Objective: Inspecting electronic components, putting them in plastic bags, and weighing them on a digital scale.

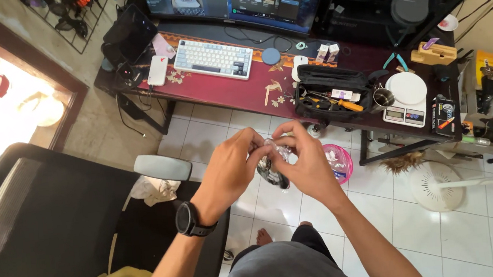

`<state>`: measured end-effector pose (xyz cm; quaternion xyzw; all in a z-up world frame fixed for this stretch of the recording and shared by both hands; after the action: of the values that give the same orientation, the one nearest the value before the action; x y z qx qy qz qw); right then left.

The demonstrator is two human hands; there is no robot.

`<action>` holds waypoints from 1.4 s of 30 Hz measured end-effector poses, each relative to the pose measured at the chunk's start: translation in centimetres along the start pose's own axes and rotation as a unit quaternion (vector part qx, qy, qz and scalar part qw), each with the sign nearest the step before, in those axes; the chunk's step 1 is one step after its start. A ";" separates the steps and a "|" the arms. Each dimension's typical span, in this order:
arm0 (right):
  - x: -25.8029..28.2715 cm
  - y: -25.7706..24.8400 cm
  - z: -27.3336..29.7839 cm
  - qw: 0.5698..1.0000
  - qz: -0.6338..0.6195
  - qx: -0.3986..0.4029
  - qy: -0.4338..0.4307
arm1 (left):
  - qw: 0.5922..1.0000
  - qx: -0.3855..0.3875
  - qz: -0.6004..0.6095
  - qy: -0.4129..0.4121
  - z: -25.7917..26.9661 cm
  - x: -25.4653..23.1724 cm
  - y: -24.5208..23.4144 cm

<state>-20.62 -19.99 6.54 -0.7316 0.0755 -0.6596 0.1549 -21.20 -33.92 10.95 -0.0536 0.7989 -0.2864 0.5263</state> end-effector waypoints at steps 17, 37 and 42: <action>-4.2 2.4 -0.1 0.992 -0.127 0.014 0.009 | 1.000 -0.016 -0.024 0.000 0.0 -0.4 -2.6; 0.8 0.9 -0.3 0.967 -0.249 -0.011 -0.045 | 0.998 -0.046 -0.044 0.021 -1.7 -3.0 -3.9; 3.1 0.4 -0.3 0.986 -0.065 -0.058 -0.139 | 0.998 -0.008 0.042 -0.046 -1.7 -1.4 -3.8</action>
<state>-20.47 -21.38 9.40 -0.8271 0.0435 -0.5549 0.0778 -22.91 -35.82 14.51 -0.0373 0.7777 -0.2543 0.5737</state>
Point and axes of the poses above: each hand's wrist, its own z-axis away from the middle knuckle, its own y-axis out of the palm, x = y × z, the point moved 9 cm from there along -z, towards the middle knuckle, and after that the axes turned 2 degrees about x, right-handed, at the moved point
